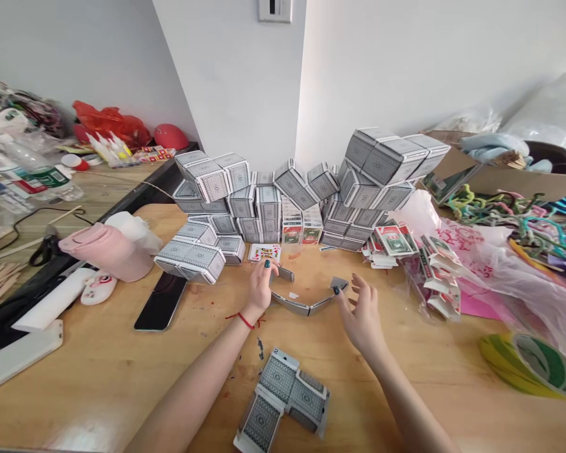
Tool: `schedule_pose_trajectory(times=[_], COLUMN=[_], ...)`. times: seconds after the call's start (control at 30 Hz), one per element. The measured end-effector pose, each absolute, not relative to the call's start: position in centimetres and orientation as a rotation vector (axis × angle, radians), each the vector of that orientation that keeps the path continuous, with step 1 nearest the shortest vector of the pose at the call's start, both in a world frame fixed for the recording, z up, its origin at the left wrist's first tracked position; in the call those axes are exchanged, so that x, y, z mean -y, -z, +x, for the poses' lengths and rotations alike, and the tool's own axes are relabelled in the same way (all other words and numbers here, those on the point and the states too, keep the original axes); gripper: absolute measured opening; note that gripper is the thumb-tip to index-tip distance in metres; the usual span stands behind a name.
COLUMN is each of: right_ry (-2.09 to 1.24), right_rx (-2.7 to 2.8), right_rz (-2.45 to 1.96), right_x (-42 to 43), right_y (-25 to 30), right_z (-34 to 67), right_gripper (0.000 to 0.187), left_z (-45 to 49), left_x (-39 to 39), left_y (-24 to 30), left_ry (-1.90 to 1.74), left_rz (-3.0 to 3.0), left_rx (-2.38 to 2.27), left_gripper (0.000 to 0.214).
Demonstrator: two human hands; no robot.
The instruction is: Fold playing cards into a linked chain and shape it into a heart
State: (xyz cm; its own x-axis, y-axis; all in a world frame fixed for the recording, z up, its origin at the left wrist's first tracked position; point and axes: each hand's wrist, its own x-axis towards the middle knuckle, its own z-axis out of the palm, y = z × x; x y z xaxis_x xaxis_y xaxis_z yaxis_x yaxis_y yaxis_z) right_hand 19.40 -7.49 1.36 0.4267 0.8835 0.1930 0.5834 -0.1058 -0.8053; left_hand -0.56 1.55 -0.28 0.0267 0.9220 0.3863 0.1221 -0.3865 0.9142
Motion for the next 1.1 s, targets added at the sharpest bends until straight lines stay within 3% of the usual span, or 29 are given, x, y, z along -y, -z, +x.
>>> schedule_pose_trajectory(times=[0.17, 0.33, 0.83, 1.1], right_ry=[-0.697, -0.835, -0.769, -0.752], right_rx=[1.213, 1.177, 1.187, 1.16], right_rz=[-1.636, -1.424, -1.478, -1.481], right_x=[4.9, 2.9, 3.9, 4.1], right_y=[1.0, 1.2, 0.7, 0.7], right_z=[17.5, 15.8, 16.6, 16.5], right_gripper=[0.054, 0.04, 0.026, 0.023], left_z=[-0.6, -0.8, -1.1, -1.5], left_x=[-1.8, -1.6, -1.2, -1.1], left_y=[0.7, 0.3, 0.0, -0.5], left_ry=[-1.425, -1.317, -1.258, -1.464], left_rz=[1.539, 1.55, 1.568, 1.576], left_rx=[-1.053, -0.99, -1.027, -1.13], left_gripper=[0.029, 0.035, 0.038, 0.045])
